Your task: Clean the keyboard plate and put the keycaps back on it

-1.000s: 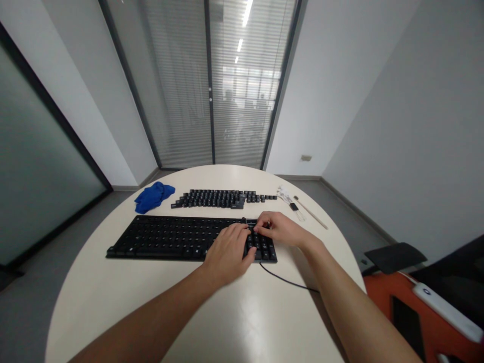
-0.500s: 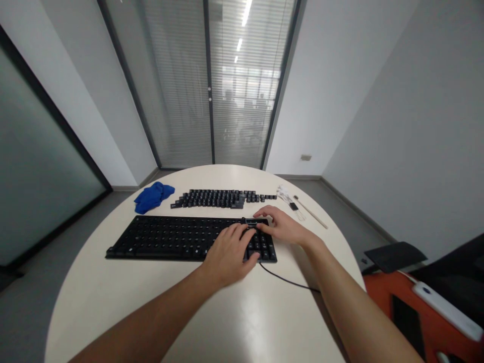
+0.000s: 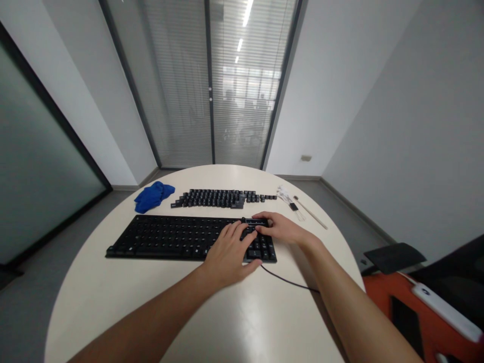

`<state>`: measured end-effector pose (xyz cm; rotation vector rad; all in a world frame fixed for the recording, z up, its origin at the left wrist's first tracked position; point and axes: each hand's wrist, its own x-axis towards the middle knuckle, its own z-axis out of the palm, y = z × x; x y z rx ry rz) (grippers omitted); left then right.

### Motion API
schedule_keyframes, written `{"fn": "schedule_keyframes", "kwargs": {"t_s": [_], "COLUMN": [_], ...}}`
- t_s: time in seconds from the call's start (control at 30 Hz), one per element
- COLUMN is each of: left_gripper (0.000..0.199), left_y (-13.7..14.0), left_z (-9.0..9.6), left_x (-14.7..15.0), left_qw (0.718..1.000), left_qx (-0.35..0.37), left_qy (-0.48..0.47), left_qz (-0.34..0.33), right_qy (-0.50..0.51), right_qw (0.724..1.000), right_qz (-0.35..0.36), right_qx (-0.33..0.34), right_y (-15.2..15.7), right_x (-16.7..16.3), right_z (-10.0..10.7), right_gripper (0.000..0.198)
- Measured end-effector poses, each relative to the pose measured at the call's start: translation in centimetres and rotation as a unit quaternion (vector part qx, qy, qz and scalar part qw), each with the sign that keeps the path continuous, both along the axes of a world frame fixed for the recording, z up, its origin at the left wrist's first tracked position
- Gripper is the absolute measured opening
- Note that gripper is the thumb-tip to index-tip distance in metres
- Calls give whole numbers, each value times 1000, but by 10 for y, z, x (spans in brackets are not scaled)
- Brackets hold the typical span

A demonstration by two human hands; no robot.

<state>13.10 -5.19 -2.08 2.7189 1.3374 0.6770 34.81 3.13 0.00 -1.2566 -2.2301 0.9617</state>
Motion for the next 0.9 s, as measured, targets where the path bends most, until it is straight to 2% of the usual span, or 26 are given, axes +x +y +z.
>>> {"fn": "schedule_keyframes", "kwargs": {"t_s": [0.13,0.3,0.43,0.53,0.6,0.67,0.77,0.9], "left_gripper": [74,70,65,65,66,67,71,76], "left_y": [1,3,3,2,2,2,2,2], "left_z": [-3,-5,-4,-4,-5,-6,-7,-7], "left_x": [-2,-3,-2,-2,-1,-1,-1,0], "left_qw": [1000,1000,1000,1000,1000,1000,999,999], "left_qx": [-12,-23,-24,-18,-13,-13,-13,-13], "left_qy": [4,13,17,23,24,25,27,30], "left_qz": [6,10,5,10,12,11,13,13], "right_qy": [14,22,-6,-18,-16,-22,-81,-159], "right_qw": [1000,999,999,996,996,993,966,944], "right_qz": [6,21,22,25,-4,-67,-163,-195], "right_qx": [-25,-36,24,81,86,99,185,214], "right_y": [3,4,1,0,3,9,21,33], "right_x": [0,1,-4,-7,-5,0,9,11], "right_z": [-2,-2,-2,-2,-5,-11,-23,-35], "right_gripper": [45,46,43,32,30,35,40,51]}}
